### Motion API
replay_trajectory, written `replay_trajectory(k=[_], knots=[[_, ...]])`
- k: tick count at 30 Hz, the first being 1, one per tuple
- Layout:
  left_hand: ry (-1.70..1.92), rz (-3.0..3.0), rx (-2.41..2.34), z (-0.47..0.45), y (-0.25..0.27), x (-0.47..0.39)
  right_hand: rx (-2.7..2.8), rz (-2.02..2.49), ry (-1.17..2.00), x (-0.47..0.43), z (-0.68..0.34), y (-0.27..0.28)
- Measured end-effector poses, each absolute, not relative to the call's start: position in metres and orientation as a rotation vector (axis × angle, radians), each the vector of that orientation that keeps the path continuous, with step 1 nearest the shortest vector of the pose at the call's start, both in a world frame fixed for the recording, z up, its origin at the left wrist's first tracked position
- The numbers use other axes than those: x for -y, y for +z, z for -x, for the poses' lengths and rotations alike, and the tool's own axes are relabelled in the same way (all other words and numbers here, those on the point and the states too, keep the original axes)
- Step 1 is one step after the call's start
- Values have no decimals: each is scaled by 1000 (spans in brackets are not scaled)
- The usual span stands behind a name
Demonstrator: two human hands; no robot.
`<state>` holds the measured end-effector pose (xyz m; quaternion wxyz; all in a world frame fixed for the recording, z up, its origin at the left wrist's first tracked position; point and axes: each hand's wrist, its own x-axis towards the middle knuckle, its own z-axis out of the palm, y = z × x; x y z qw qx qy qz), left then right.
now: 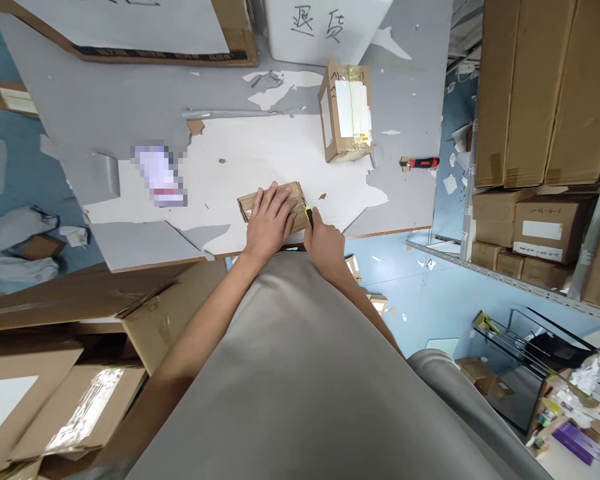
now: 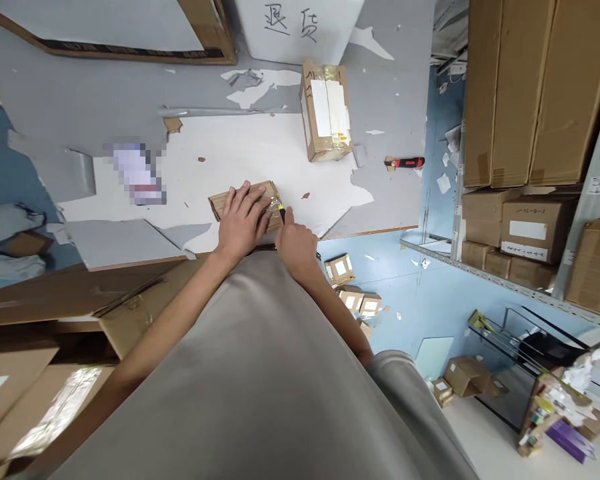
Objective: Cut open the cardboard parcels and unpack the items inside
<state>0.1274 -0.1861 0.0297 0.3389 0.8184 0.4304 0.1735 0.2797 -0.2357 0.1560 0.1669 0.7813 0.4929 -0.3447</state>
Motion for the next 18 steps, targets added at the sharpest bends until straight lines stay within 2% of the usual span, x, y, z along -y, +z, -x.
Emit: replay_trajectory(k=[18], knots=[[377, -2147, -1138, -132, 32, 185, -1293, -2140, -1042, 242, -284, 177]])
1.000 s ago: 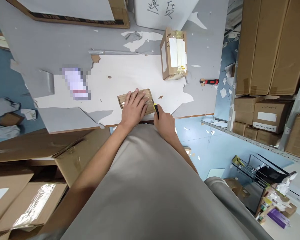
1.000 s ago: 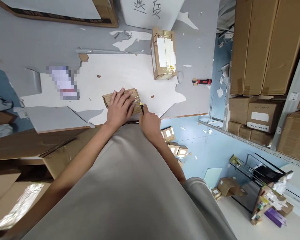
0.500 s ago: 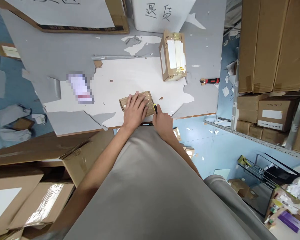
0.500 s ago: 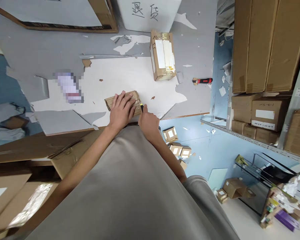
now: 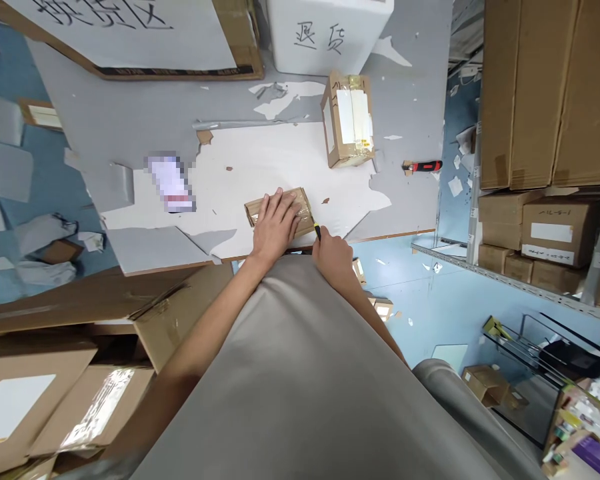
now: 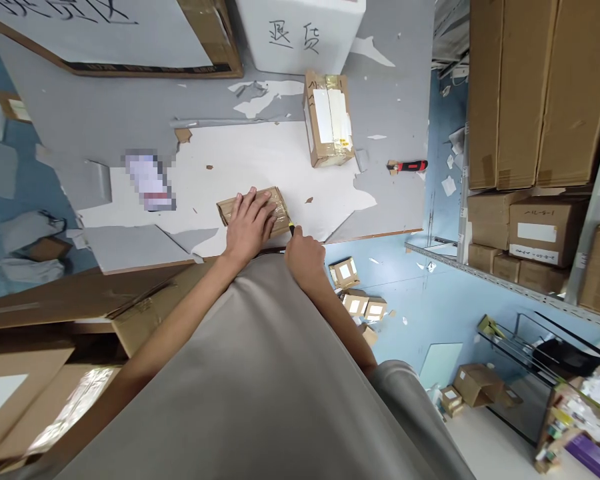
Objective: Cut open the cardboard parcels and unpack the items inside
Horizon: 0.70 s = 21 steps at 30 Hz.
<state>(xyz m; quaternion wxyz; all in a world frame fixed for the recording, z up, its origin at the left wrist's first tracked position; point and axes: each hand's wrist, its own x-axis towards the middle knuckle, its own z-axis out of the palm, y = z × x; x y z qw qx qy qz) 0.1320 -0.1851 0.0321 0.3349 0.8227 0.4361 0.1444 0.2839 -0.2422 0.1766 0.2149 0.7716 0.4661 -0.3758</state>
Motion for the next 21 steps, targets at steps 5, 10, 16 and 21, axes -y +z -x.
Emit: replay_trajectory(k=[5, 10, 16, 21], knots=[[409, -2150, -1090, -128, 32, 184, -1332, -2128, -1086, 254, -294, 181], [427, -2142, -1072, -120, 33, 183, -1401, -2304, -1056, 272, -342, 147], [421, -2150, -1175, -90, 33, 184, -1124, -2524, -902, 247, -411, 24], [399, -2150, -1340, -54, 43, 199, -1170, -2601, -769, 242, -417, -21]])
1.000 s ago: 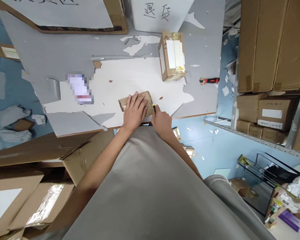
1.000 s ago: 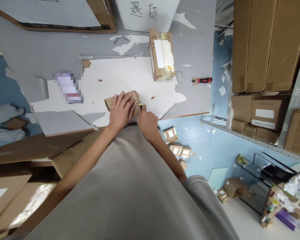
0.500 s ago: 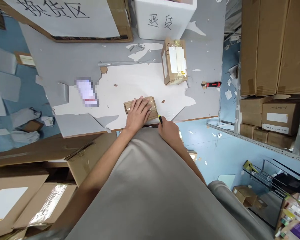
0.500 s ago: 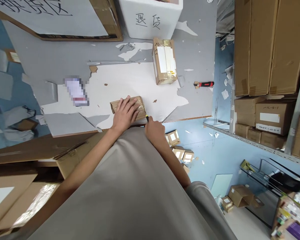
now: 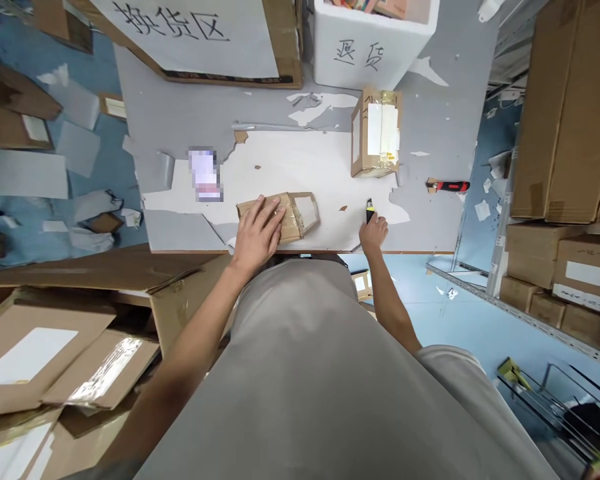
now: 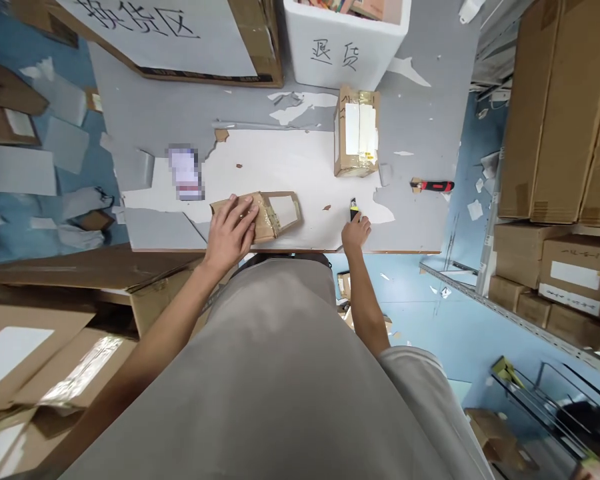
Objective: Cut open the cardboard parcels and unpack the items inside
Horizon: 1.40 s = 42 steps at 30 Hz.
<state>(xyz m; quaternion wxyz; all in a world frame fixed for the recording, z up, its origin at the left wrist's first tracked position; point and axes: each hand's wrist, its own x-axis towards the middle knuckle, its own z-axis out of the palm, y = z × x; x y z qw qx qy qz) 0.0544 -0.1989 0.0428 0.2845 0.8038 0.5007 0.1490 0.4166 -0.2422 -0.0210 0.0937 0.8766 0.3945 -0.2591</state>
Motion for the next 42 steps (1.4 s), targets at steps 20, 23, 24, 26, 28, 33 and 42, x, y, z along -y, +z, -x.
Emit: replay_trajectory(k=[20, 23, 24, 26, 28, 33, 42], knots=[[577, -1326, -1591, -72, 12, 203, -1551, -2746, -1358, 242, -350, 39], [517, -1265, -1601, -73, -13, 200, -1600, -2668, -1317, 245, -374, 29], [523, -1262, -1610, -73, -16, 201, -1581, -2687, -1215, 245, -385, 23], [563, -1264, -1618, -71, -14, 203, -1438, -2749, -923, 245, -409, 10], [598, -1296, -1606, -70, -6, 206, -1244, -2729, -772, 245, -430, -5], [569, -1414, -1533, -71, 10, 207, -1213, -2554, -805, 242, -448, -30], [596, -1343, -1478, -69, -6, 201, -1944, -2397, -863, 219, -400, 62]])
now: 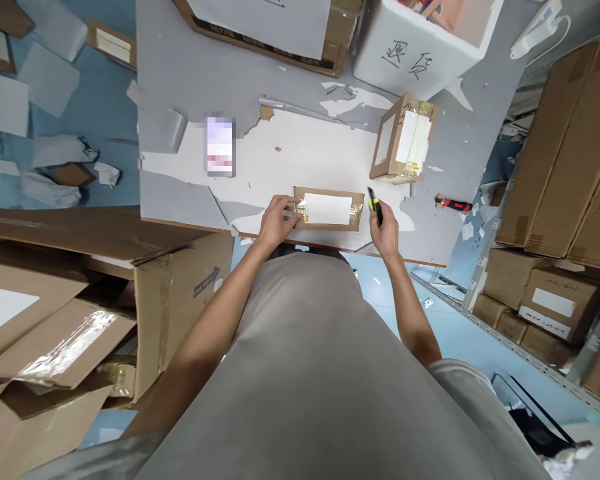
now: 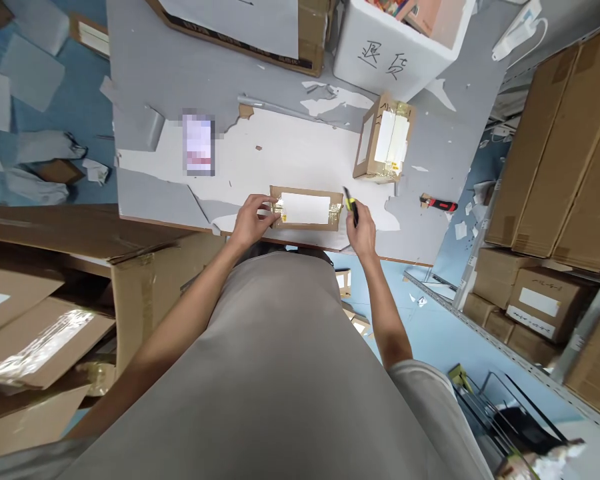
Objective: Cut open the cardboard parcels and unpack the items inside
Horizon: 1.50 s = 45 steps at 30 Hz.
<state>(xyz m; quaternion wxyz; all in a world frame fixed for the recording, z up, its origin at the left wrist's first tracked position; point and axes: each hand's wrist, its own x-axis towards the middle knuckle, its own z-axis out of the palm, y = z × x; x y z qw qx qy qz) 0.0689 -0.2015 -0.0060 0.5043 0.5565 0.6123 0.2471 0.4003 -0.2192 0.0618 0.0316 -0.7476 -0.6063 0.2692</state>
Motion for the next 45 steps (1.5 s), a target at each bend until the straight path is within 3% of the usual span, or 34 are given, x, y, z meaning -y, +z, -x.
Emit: replay_trajectory(k=[5, 10, 15, 25, 31, 37, 41, 45], knots=[[591, -1333, -1445, -67, -15, 198, 2560, 1962, 1052, 193, -330, 108], [633, -1318, -1421, -68, -25, 199, 3117, 1789, 863, 171, -291, 112], [659, -1310, -1413, -69, -29, 200, 3311, 1612, 737, 161, -290, 116], [641, -1332, -1515, -76, -23, 198, 3339, 1640, 690, 159, -273, 118], [634, -1304, -1573, -80, -20, 199, 3175, 2100, 630, 172, -359, 132], [602, -1319, -1621, -81, -18, 199, 3100, 2072, 584, 182, -409, 127], [564, -1373, -1628, -84, -15, 197, 2995, 2046, 652, 190, -438, 114], [564, -1471, -1630, -88, -10, 197, 2635, 1972, 933, 210, -477, 77]])
